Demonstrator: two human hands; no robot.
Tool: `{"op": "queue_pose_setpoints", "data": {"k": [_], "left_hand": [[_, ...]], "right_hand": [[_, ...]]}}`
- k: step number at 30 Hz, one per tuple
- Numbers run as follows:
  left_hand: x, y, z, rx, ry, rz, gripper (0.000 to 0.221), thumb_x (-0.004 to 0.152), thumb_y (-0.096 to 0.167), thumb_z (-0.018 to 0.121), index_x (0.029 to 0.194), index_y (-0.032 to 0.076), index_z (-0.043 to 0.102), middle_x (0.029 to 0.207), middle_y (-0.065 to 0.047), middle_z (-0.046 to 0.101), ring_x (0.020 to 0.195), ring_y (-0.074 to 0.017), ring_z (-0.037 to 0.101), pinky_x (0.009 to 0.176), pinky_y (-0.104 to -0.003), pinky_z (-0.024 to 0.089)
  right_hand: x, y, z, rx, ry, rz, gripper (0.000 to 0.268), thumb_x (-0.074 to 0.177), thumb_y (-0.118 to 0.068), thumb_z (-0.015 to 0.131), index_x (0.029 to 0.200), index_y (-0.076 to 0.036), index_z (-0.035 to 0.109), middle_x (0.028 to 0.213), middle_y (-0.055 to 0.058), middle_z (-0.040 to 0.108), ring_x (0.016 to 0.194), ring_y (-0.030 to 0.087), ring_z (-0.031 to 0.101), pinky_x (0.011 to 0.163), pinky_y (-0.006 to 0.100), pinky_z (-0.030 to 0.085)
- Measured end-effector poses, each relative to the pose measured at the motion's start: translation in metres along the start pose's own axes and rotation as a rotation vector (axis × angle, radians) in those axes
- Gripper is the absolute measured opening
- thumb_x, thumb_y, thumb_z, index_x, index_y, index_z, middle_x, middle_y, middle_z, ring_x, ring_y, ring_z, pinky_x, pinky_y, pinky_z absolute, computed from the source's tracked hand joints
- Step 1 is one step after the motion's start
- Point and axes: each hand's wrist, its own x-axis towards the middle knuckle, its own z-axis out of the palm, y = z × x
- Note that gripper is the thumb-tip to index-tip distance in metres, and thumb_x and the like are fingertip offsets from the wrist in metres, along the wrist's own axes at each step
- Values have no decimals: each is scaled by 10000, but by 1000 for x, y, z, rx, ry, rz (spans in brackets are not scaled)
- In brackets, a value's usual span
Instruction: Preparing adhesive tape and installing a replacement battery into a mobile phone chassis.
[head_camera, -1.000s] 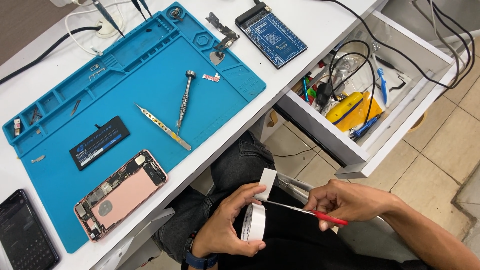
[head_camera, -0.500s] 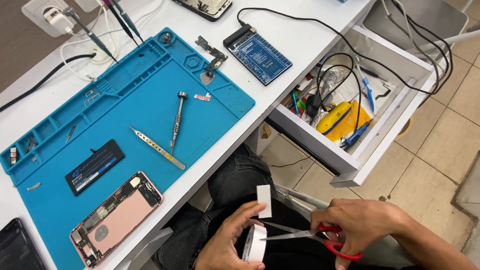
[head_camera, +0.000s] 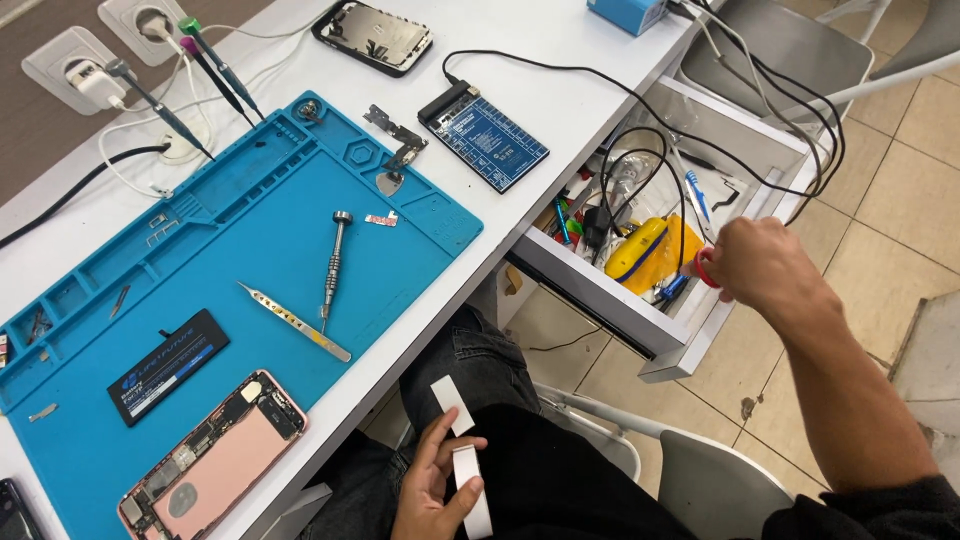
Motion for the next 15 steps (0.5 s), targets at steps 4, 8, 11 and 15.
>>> {"op": "queue_pose_setpoints", "data": {"k": [4, 8, 11, 15], "left_hand": [[-9, -24, 4, -25, -32, -27, 824, 874, 244, 800, 1564, 53, 393, 1598, -102, 399, 1222, -222, 721, 1083, -346, 466], [-26, -83, 2, 97, 6, -199, 849, 809, 485, 798, 1531, 174, 477, 1593, -54, 447, 1228, -213, 770, 948, -300, 593], [-23, -142, -21, 127, 26, -227, 879, 797, 572, 778, 1529, 184, 484, 1586, -53, 465, 1214, -234, 812, 952, -288, 608], [-23, -172, -20, 205, 124, -192, 828, 801, 587, 723, 1485, 152, 555, 1541, -77, 544, 1154, -228, 848, 997, -302, 617]], "right_hand": [[54, -28, 7, 8, -15, 87, 347, 1006, -99, 693, 1310, 52, 623, 1026, 195, 687, 703, 220, 716, 641, 318, 632], [82, -38, 22, -28, -49, 133, 353, 1005, -136, 686, 1335, -35, 615, 1129, 158, 697, 895, 230, 705, 769, 339, 639], [93, -36, 30, -224, -54, 106, 333, 996, -228, 688, 1295, -95, 630, 1039, 94, 690, 790, 161, 673, 665, 262, 615], [85, -35, 32, -188, -94, 66, 367, 1050, -290, 608, 1380, -131, 589, 1097, 79, 698, 866, 157, 712, 681, 285, 630]]}}
